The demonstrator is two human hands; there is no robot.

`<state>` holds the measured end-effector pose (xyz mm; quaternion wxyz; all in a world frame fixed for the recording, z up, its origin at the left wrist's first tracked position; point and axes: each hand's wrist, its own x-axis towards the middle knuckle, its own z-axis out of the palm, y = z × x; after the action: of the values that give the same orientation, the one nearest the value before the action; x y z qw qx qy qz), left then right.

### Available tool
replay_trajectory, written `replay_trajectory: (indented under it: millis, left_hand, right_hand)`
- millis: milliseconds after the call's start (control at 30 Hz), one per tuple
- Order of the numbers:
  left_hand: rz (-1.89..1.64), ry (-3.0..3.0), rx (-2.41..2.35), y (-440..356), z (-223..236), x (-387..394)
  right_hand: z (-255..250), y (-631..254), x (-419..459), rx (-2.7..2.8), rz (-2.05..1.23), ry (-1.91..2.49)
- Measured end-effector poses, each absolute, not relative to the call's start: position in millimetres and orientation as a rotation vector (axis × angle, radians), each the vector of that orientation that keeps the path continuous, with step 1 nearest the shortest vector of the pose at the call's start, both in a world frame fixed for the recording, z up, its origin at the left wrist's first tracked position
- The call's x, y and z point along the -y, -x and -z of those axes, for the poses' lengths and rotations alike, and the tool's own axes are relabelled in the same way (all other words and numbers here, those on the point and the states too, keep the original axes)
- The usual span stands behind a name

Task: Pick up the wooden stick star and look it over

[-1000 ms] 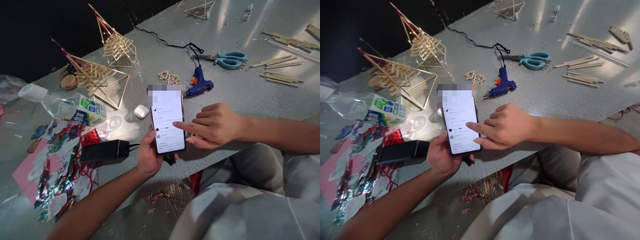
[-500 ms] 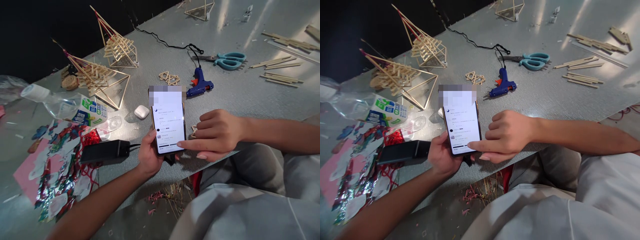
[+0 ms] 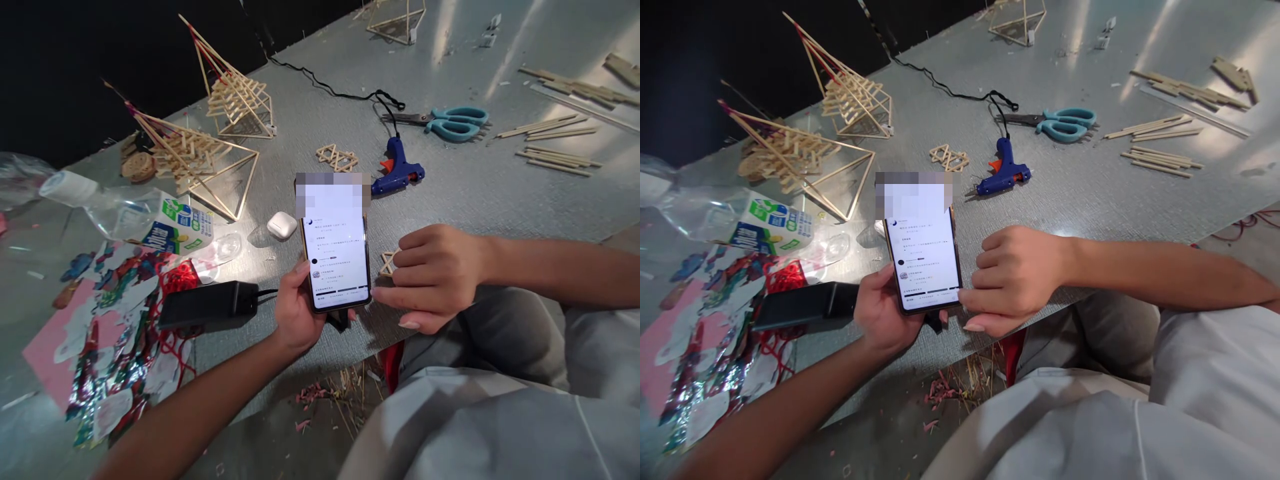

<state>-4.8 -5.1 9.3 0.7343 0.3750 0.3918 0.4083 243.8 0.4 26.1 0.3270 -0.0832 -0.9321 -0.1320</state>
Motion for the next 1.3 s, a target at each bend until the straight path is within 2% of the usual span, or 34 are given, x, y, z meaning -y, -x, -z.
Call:
replay_trajectory:
  millis: [433, 1100, 1300]
  left_hand:
    - [-0.946, -0.940, -0.916, 3.1, -6.3, 10.4]
    - [-1.110, -0.821, -0.917, -4.3, -9.5, 5.7]
    - [-1.091, -0.843, -0.979, 1.2, -5.6, 5.3]
  right_hand:
    - [-22.4, -245.5, -0.7, 2.513, 0.354, 0.211]
    - [-20.8, -243.8, -2.2, 2.672, 0.035, 0.195]
    - [-19.0, -242.5, -1.9, 2.724, 0.113, 0.245]
